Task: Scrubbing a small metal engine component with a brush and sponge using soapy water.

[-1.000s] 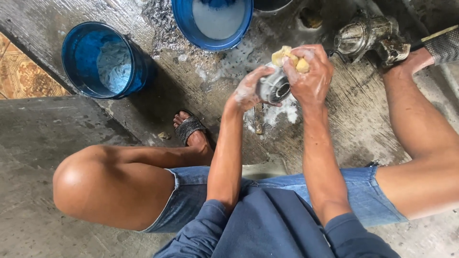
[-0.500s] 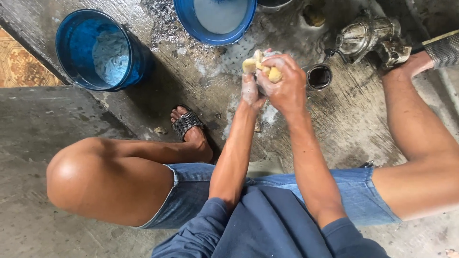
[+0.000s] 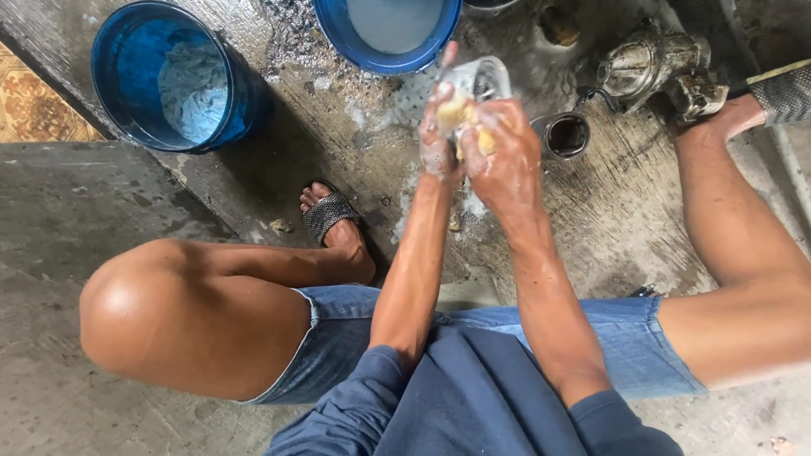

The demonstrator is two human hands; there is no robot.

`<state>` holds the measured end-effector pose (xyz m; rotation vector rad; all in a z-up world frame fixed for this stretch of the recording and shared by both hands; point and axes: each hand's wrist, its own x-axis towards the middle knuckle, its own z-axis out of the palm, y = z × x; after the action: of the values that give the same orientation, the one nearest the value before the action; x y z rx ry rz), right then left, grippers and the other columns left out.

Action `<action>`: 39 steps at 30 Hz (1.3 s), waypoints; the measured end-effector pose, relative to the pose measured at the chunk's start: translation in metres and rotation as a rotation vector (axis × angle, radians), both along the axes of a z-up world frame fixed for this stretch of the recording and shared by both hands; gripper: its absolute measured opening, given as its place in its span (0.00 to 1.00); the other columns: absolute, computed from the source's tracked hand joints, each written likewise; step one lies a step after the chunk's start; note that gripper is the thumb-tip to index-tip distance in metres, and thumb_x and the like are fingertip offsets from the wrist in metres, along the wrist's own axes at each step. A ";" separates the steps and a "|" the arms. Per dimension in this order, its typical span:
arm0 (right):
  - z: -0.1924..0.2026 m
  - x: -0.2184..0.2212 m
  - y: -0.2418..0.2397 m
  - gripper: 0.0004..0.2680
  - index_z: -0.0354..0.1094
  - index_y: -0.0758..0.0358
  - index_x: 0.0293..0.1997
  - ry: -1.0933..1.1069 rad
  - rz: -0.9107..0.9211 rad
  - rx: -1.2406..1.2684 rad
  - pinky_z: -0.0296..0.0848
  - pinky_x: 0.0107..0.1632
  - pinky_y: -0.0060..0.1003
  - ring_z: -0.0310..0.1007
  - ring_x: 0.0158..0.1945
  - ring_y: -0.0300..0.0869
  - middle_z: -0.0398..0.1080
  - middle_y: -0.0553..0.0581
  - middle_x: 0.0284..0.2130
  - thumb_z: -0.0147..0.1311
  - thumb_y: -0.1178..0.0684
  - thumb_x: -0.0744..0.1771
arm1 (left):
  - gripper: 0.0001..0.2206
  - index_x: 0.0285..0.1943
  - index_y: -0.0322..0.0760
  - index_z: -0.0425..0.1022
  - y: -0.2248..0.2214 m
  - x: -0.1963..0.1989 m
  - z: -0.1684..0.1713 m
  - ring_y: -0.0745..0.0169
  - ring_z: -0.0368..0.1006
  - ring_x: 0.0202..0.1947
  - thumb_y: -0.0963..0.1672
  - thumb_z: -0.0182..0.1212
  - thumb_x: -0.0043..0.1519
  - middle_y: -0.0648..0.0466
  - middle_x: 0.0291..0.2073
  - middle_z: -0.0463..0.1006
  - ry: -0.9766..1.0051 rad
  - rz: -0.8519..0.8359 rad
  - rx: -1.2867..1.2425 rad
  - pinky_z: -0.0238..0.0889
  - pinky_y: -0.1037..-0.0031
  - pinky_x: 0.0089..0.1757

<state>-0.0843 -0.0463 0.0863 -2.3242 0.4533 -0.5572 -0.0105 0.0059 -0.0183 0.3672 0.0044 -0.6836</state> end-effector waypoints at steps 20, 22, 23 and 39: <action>-0.030 -0.016 0.003 0.07 0.80 0.66 0.40 -0.080 0.002 -0.039 0.77 0.38 0.35 0.71 0.38 0.45 0.71 0.60 0.40 0.62 0.64 0.61 | 0.31 0.77 0.43 0.58 0.017 0.019 0.011 0.44 0.67 0.59 0.49 0.58 0.63 0.41 0.63 0.67 0.121 0.138 -0.086 0.75 0.49 0.51; -0.038 -0.023 -0.007 0.10 0.81 0.51 0.46 0.593 -0.055 0.000 0.73 0.46 0.41 0.71 0.43 0.45 0.72 0.54 0.43 0.65 0.43 0.64 | 0.32 0.77 0.61 0.53 0.026 0.025 -0.008 0.36 0.57 0.67 0.56 0.54 0.62 0.42 0.70 0.57 0.311 0.115 -0.179 0.65 0.34 0.57; -0.050 -0.029 -0.013 0.10 0.81 0.51 0.46 0.592 -0.054 0.002 0.73 0.46 0.41 0.71 0.43 0.45 0.72 0.54 0.43 0.65 0.43 0.64 | 0.32 0.77 0.61 0.53 0.033 0.028 0.007 0.36 0.57 0.67 0.56 0.54 0.62 0.42 0.70 0.57 0.309 0.115 -0.178 0.65 0.34 0.57; -0.063 -0.023 -0.054 0.22 0.65 0.57 0.61 -0.071 -0.495 1.203 0.82 0.43 0.35 0.78 0.43 0.42 0.75 0.59 0.50 0.63 0.50 0.60 | 0.37 0.79 0.43 0.54 0.046 0.030 0.012 0.44 0.72 0.58 0.44 0.64 0.57 0.41 0.64 0.67 0.050 -0.131 -0.166 0.82 0.59 0.42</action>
<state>-0.1069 -0.0999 0.0231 -1.0357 0.9981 -0.4018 0.0191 0.0517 -0.0060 0.1920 -0.0292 -0.8171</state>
